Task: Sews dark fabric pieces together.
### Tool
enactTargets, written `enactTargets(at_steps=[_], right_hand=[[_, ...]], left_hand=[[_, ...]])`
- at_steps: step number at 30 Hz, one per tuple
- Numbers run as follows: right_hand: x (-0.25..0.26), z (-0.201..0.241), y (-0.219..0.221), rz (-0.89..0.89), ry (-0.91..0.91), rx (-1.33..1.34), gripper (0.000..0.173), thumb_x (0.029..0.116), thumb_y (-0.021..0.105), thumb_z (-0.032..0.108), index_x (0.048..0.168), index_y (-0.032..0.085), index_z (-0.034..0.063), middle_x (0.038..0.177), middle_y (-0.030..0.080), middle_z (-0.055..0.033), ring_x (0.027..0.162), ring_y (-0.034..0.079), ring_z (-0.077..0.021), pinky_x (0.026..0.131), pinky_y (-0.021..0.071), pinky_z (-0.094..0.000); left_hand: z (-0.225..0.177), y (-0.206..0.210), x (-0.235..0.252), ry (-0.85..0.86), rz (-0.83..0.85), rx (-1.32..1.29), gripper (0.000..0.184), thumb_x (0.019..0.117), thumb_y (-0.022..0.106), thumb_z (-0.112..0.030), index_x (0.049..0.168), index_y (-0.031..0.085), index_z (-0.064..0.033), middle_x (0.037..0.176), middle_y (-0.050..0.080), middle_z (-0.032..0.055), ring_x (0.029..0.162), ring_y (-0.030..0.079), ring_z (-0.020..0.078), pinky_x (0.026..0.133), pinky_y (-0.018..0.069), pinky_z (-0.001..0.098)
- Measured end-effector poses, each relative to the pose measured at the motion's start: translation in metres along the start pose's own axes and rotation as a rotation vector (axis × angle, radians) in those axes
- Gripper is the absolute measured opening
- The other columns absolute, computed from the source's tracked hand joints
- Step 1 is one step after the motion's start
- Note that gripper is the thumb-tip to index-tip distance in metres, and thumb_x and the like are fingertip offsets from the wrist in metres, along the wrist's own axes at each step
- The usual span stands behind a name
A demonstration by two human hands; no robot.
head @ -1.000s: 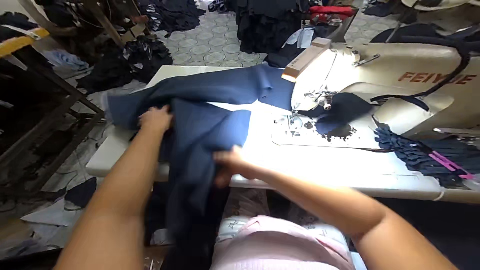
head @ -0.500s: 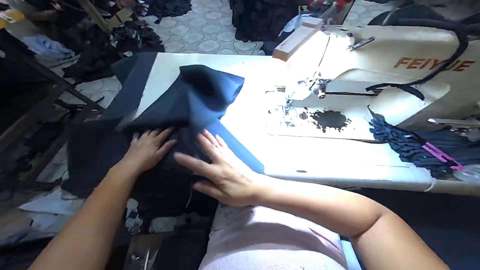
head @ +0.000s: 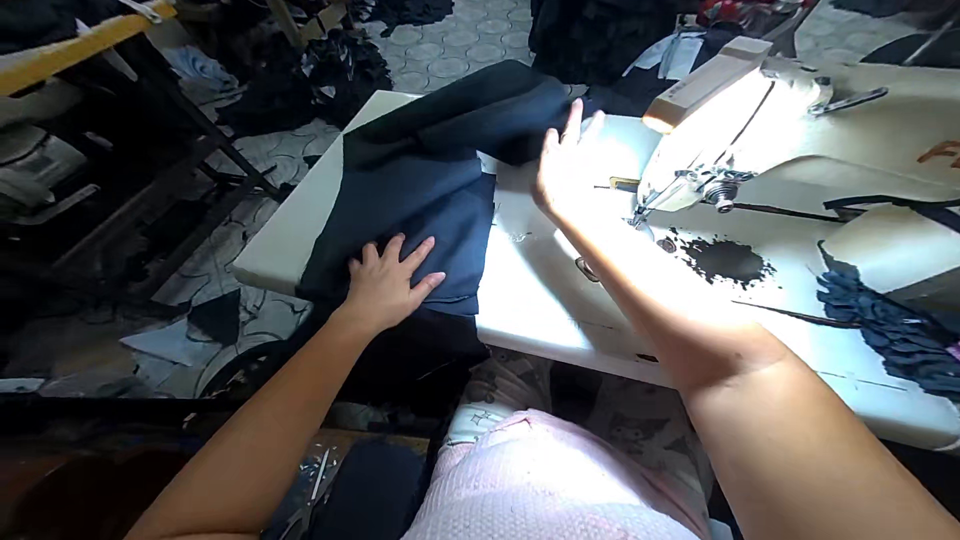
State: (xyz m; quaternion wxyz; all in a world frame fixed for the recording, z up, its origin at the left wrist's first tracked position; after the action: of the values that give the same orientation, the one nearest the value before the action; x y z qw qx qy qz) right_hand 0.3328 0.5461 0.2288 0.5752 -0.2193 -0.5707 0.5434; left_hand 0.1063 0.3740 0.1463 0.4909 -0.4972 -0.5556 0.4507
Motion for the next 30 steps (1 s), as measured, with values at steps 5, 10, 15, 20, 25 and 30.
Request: enactTargets(at_steps=[5,10,15,20,25,30], right_hand=[[-0.061,0.067,0.018,-0.022,-0.354,0.243,0.043,0.1035,0.051,0.023,0.134,0.060,-0.0052,0.154,0.048,-0.0255,0.147,0.041,-0.0420,0.120,0.0311,-0.0582],[-0.117,0.047,0.063,0.434,-0.288,0.158,0.066,0.1103,0.033,0.042,0.160,0.030,-0.0014,0.169,0.023,-0.0202,0.157,0.017,-0.0390,0.126,0.0117,-0.0590],[-0.167,0.025,0.032,0.537,-0.196,-0.037,0.069,0.1106,0.031,0.045,0.159,0.028,-0.0038,0.169,0.021,-0.0218,0.158,0.018,-0.0358,0.126,0.0119,-0.0561],[-0.193,-0.004,0.007,0.496,-0.063,0.001,0.069,0.1096,0.038,0.045,0.158,0.032,-0.0042,0.168,0.025,-0.0211,0.157,0.021,-0.0355,0.126,0.0149,-0.0538],[-0.212,-0.059,-0.035,0.226,0.055,-0.076,0.047,0.1043,0.049,0.044,0.109,0.070,0.0030,0.121,0.067,-0.0185,0.123,0.059,-0.0411,0.103,0.0412,-0.0658],[-0.222,-0.100,-0.031,0.317,0.190,-0.120,0.076,0.1031,0.037,0.062,0.157,0.043,0.0087,0.166,0.033,-0.0155,0.158,0.013,-0.0412,0.121,0.0048,-0.0713]], left_hand=[[-0.019,0.011,0.005,0.034,-0.012,-0.071,0.070,0.1004,0.031,-0.071,0.160,0.038,-0.0343,0.169,0.026,0.0171,0.152,0.019,0.0539,0.106,0.0156,0.0855],[-0.066,0.014,-0.010,0.286,0.070,-0.148,0.061,0.1074,0.025,-0.053,0.161,0.038,-0.0264,0.170,0.027,0.0054,0.158,0.014,0.0410,0.112,0.0063,0.0818],[0.013,0.009,0.062,0.115,0.161,-0.163,0.060,0.1108,0.035,-0.044,0.158,0.038,-0.0078,0.160,0.038,0.0278,0.148,0.033,0.0512,0.114,0.0220,0.0774],[-0.019,0.009,0.082,0.001,-0.003,-0.140,0.067,0.1068,0.032,-0.059,0.162,0.034,-0.0213,0.168,0.023,0.0217,0.152,0.012,0.0585,0.105,0.0072,0.0888],[-0.113,0.019,0.025,-0.026,0.038,-0.105,0.071,0.1039,0.032,-0.066,0.164,0.029,-0.0270,0.170,0.020,0.0173,0.152,0.010,0.0594,0.103,0.0088,0.0900],[-0.147,0.023,0.001,-0.090,0.165,-0.089,0.073,0.1033,0.035,-0.066,0.165,0.024,-0.0289,0.172,0.015,0.0169,0.152,0.006,0.0590,0.104,0.0085,0.0888]])
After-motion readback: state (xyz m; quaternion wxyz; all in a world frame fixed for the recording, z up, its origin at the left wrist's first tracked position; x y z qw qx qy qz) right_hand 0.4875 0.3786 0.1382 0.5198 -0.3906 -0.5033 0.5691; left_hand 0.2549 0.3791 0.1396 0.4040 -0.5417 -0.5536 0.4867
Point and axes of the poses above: each hand's wrist, its own x-axis towards the middle knuckle, its own y-axis out of the palm, z = x × y, the point moved 7 cm from there along x, towards the middle knuckle
